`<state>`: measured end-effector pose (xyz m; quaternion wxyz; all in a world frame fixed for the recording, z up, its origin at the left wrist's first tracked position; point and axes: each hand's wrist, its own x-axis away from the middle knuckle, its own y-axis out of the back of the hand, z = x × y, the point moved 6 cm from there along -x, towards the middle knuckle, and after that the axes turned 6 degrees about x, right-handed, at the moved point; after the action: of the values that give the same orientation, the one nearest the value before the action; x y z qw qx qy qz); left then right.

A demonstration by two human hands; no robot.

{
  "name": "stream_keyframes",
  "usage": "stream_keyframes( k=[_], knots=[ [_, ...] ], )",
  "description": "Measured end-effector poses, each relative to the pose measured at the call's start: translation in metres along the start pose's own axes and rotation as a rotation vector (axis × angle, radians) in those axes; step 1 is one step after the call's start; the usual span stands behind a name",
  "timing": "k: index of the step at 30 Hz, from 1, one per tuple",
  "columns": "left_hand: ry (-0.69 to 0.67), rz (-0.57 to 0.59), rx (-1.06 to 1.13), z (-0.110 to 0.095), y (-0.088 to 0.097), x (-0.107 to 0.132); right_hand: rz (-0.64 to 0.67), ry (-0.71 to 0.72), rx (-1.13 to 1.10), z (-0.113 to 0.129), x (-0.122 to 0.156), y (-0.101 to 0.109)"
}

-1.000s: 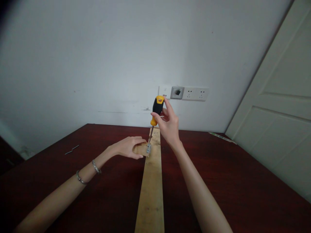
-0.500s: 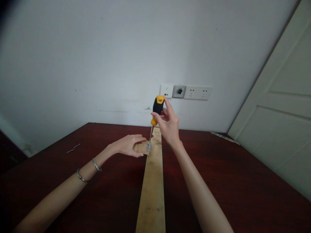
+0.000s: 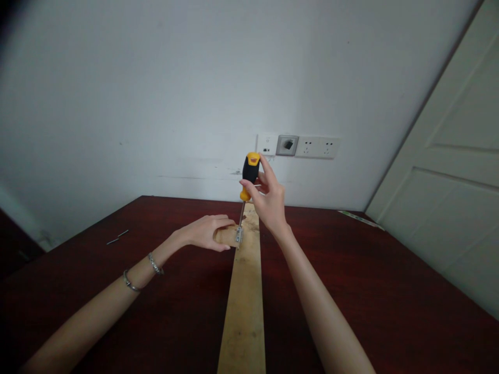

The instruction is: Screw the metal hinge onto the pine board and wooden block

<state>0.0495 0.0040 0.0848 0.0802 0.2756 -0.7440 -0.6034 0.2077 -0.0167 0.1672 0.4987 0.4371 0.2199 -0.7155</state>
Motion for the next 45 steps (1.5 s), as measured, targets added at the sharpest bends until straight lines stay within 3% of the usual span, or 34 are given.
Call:
stream_keyframes(
  k=[29, 39, 45],
  knots=[
    [-0.048, -0.009, -0.076, -0.005, -0.004, -0.001, 0.054, -0.020, -0.028, 0.001, -0.003, 0.000],
    [-0.028, -0.031, -0.045, 0.002, -0.004, -0.002, 0.215, 0.033, 0.047, 0.007, -0.009, -0.007],
    [-0.035, -0.012, -0.047, 0.000, -0.010, -0.004, 0.122, 0.052, 0.108, 0.001, -0.008, -0.010]
  ],
)
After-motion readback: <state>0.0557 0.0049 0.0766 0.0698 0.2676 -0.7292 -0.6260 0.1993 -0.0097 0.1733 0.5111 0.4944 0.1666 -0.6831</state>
